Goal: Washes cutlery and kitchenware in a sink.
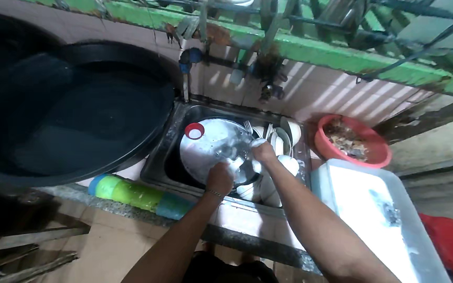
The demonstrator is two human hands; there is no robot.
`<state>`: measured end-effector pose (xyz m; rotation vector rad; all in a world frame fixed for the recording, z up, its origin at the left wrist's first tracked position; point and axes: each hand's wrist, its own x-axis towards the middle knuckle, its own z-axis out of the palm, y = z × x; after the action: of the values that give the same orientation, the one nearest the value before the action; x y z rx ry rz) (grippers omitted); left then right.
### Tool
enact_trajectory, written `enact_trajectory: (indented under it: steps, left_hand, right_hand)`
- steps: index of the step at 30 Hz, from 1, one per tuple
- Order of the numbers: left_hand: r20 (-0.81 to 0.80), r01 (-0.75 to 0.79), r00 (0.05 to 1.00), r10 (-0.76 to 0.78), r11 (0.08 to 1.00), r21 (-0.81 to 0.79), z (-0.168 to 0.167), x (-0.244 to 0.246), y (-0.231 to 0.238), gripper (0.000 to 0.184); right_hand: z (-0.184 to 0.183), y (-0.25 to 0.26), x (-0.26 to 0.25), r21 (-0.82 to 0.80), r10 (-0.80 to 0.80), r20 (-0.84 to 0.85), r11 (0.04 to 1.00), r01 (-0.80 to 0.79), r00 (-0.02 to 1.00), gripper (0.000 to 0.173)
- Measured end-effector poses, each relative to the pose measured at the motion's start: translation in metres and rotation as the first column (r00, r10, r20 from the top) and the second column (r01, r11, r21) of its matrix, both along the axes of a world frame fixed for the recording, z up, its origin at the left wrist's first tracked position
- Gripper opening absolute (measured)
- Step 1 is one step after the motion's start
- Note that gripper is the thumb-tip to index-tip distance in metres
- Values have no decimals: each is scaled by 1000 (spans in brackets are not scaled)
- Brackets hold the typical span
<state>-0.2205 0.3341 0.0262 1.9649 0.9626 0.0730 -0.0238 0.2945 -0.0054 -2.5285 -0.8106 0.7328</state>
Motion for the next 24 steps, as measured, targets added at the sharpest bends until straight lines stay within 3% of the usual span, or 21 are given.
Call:
enact_trajectory:
  steps: [2,4,7,10,13,15,17,18,21,24]
  left_hand:
    - [0,-14,1000,14,1000,20,-3,3,0,30]
    - [34,-15,999,15,1000,4,-5,6,-2,28]
    - [148,-58,986,77,991,-123,-19,14,-2,29]
    - [87,-57,993,75,980,-192,-11,21,-5,29]
    - [-2,84,996,-85,985,-151,-8,16,-10,34]
    - [-50,161,984,-168,979,-126,-12,7,-20,37]
    - [-61,141,987,-151,981,-136,-14,6,-26,37]
    - [-61,104,991,-116,980,-167,-15,9,-25,38]
    - [27,23,999,-16,958,-284,-22,17,-15,34]
    - [63,12,998,22,870,-494,-22,5,-17,28]
  right_hand:
    - [-6,4,7,-71,68,-31,995,-70,997,39]
    - [-3,3,4,8,20,-105,1000,-19,994,41]
    - [15,-11,-27,330,-193,-418,878,346,888,49]
    - [16,-26,-70,423,-155,-647,741,521,747,43]
    - [13,-36,-69,404,-211,-521,793,456,827,38]
    - [4,-36,-56,450,-285,-486,728,517,826,36]
    - [-3,-30,-59,476,-341,-521,645,598,782,38]
    - [-2,-30,-68,458,-340,-533,654,602,775,37]
    - [2,-36,-84,385,-252,-468,805,452,847,35]
    - [-1,-41,-72,443,-256,-459,764,469,851,30]
